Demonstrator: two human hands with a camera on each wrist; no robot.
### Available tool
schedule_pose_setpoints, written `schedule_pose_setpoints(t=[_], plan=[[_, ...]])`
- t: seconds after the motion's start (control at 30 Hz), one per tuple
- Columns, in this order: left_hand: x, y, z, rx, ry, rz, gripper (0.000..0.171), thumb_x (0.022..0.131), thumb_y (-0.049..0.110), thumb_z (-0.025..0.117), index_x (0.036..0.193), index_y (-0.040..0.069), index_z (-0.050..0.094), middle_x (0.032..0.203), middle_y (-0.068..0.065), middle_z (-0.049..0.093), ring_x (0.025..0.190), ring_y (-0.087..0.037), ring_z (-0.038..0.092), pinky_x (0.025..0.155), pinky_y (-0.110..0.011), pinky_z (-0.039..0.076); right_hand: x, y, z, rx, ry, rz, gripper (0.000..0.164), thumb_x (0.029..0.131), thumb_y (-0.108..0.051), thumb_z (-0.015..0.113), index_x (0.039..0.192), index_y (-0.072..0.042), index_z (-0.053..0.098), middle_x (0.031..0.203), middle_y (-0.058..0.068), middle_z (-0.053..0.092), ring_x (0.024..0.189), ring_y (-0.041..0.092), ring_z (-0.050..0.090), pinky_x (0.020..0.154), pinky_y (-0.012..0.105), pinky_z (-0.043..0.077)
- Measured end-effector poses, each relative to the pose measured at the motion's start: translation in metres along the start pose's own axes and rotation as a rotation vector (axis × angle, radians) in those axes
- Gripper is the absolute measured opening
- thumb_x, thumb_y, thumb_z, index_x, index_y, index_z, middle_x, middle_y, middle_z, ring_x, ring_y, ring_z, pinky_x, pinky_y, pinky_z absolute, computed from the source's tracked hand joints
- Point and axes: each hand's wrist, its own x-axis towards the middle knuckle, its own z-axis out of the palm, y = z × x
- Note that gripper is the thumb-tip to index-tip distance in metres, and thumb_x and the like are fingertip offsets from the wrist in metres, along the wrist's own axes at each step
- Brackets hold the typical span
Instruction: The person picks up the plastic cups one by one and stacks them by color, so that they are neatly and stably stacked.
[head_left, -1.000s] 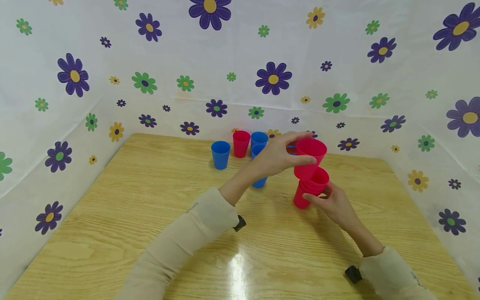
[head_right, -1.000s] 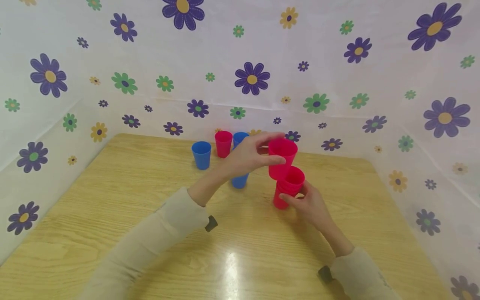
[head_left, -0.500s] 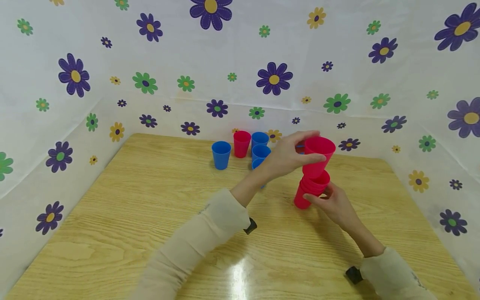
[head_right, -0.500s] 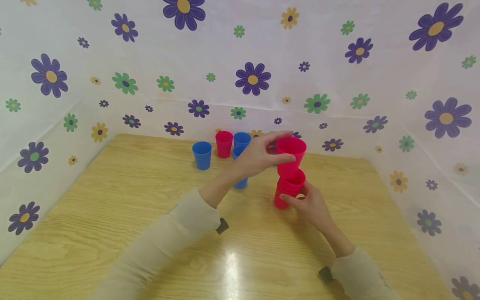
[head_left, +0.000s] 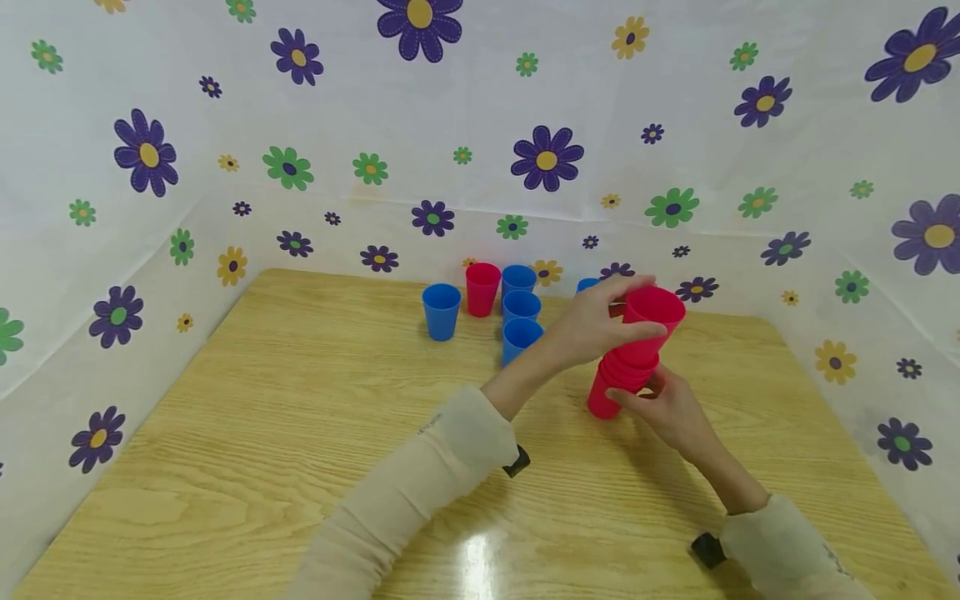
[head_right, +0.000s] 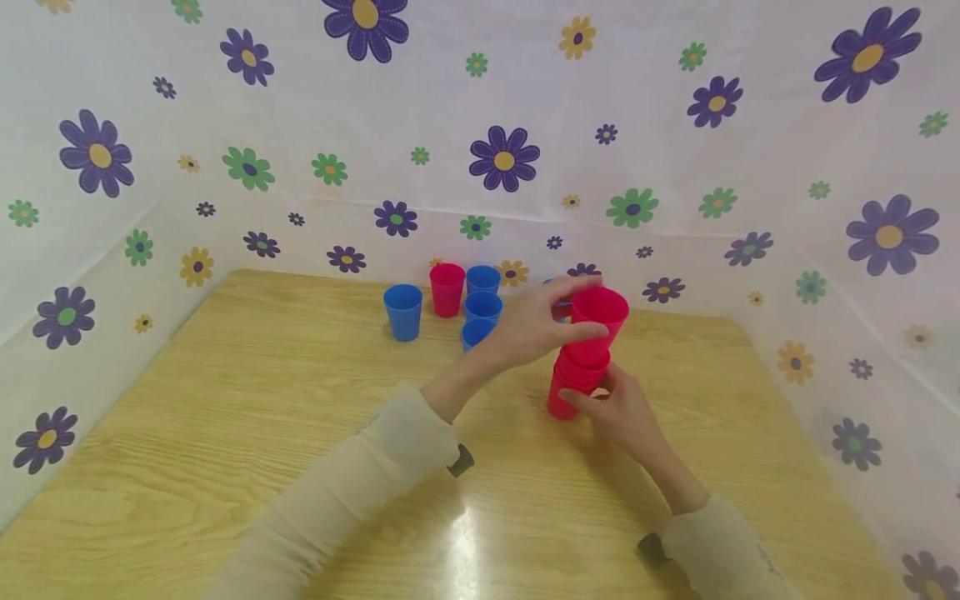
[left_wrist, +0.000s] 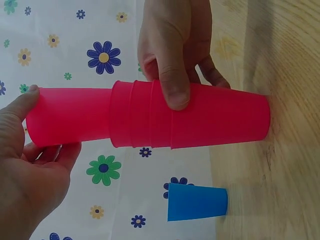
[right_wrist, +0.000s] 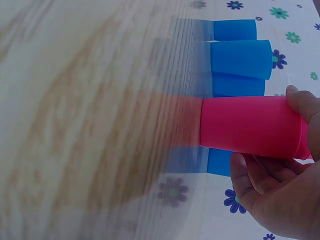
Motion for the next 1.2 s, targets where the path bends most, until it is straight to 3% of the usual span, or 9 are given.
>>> schedule_pose_setpoints(t=[0.33,0.57,0.93,1.2], plan=[[-0.001,-0.008,0.005,-0.004,-0.025,0.000,0.069,0.094,0.024,0.077,0.155,0.013,0.046,0.147,-0.005,0.056,0.124,-0.012,0.057,0.089,-0.017,0.054,-0.001,0.001,0.000,0.002,0.004,-0.006,0.054,0.097,-0.021,0.075,0.141,0.000,0.052,0.133,0.020,0.065,0.117,0.038,0.063,0.086,0.018,0.053],[-0.004,-0.016,0.005,-0.003,-0.053,0.025,0.071,0.096,0.025,0.075,0.158,0.013,0.043,0.157,-0.001,0.049,0.140,-0.012,0.047,0.109,-0.021,0.043,-0.001,0.001,0.001,-0.027,0.017,0.001,0.052,0.097,-0.024,0.075,0.138,0.002,0.054,0.129,0.020,0.067,0.114,0.038,0.065,0.085,0.016,0.053],[-0.008,-0.032,0.000,-0.016,-0.008,0.033,0.063,0.102,0.030,0.068,0.157,0.011,0.044,0.151,-0.005,0.055,0.135,-0.012,0.052,0.109,-0.022,0.043,-0.001,0.002,0.002,0.003,0.020,-0.005,0.052,0.096,-0.021,0.076,0.137,0.003,0.054,0.127,0.021,0.067,0.113,0.039,0.064,0.085,0.018,0.054],[-0.009,-0.039,-0.013,-0.002,0.022,-0.001,0.062,0.104,0.033,0.064,0.157,0.010,0.043,0.151,-0.005,0.053,0.137,-0.014,0.051,0.111,-0.032,0.045,0.000,0.001,0.002,0.007,0.029,0.006,0.051,0.096,-0.022,0.076,0.135,0.003,0.055,0.125,0.020,0.067,0.112,0.037,0.064,0.084,0.020,0.055]])
